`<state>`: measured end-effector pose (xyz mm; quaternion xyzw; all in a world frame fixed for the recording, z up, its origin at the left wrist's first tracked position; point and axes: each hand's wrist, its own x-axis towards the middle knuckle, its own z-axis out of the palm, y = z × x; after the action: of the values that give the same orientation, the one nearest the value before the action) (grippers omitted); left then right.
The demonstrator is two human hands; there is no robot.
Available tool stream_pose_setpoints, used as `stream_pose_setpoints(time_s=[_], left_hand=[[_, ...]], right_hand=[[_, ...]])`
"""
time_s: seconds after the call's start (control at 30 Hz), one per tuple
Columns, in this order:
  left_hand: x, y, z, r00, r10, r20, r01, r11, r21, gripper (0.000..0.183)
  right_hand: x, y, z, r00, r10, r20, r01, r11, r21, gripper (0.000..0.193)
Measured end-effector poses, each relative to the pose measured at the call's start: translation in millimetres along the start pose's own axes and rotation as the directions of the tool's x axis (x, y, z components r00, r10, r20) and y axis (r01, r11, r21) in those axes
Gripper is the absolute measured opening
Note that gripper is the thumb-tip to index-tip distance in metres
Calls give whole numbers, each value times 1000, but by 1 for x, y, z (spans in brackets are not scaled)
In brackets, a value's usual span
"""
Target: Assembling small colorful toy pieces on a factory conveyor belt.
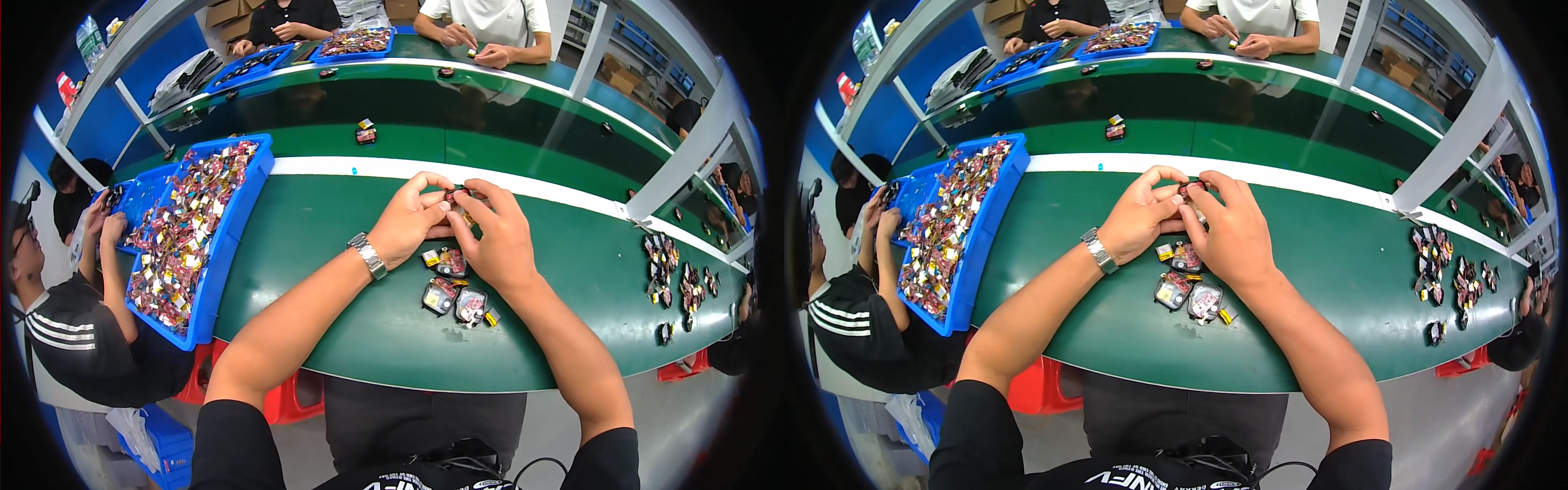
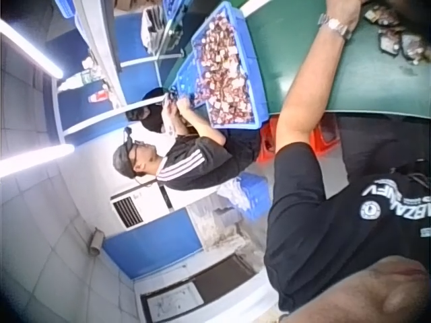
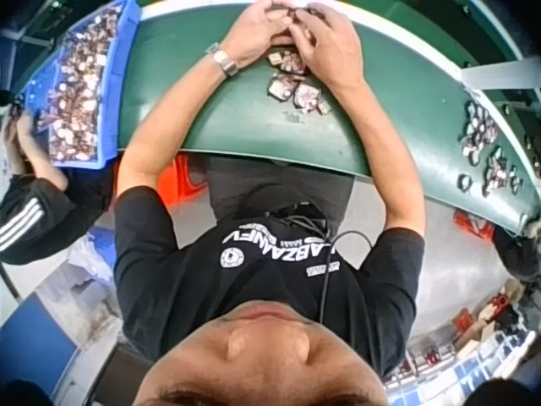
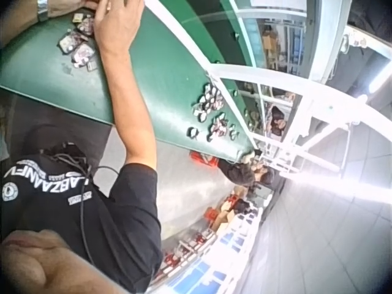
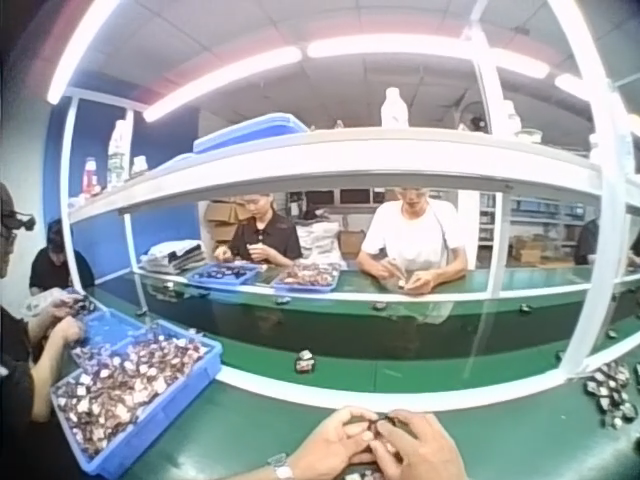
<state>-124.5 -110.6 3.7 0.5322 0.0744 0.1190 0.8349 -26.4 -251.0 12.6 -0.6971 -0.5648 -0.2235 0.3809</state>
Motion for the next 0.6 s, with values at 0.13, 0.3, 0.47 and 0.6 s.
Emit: stream_pose_setpoints(time_s=[0.13, 0.3, 0.47, 0.6], left_hand=[[2, -2, -7, 999, 15, 35, -13, 999, -38, 23], [1, 3, -7, 998, 65, -18, -66, 998, -9, 32], [9, 12, -25, 898, 406, -170, -196, 715, 671, 25], [14, 23, -62, 772, 564, -294, 32, 426, 904, 19]], right_hand=[[3, 2, 3, 1000, 8, 29, -9, 999, 53, 27], [14, 14, 12, 1000, 7, 6, -7, 999, 37, 27], [32, 104, 18, 973, 215, -86, -224, 969, -107, 21], [37, 131, 11, 901, 432, -44, -434, 896, -89, 24]])
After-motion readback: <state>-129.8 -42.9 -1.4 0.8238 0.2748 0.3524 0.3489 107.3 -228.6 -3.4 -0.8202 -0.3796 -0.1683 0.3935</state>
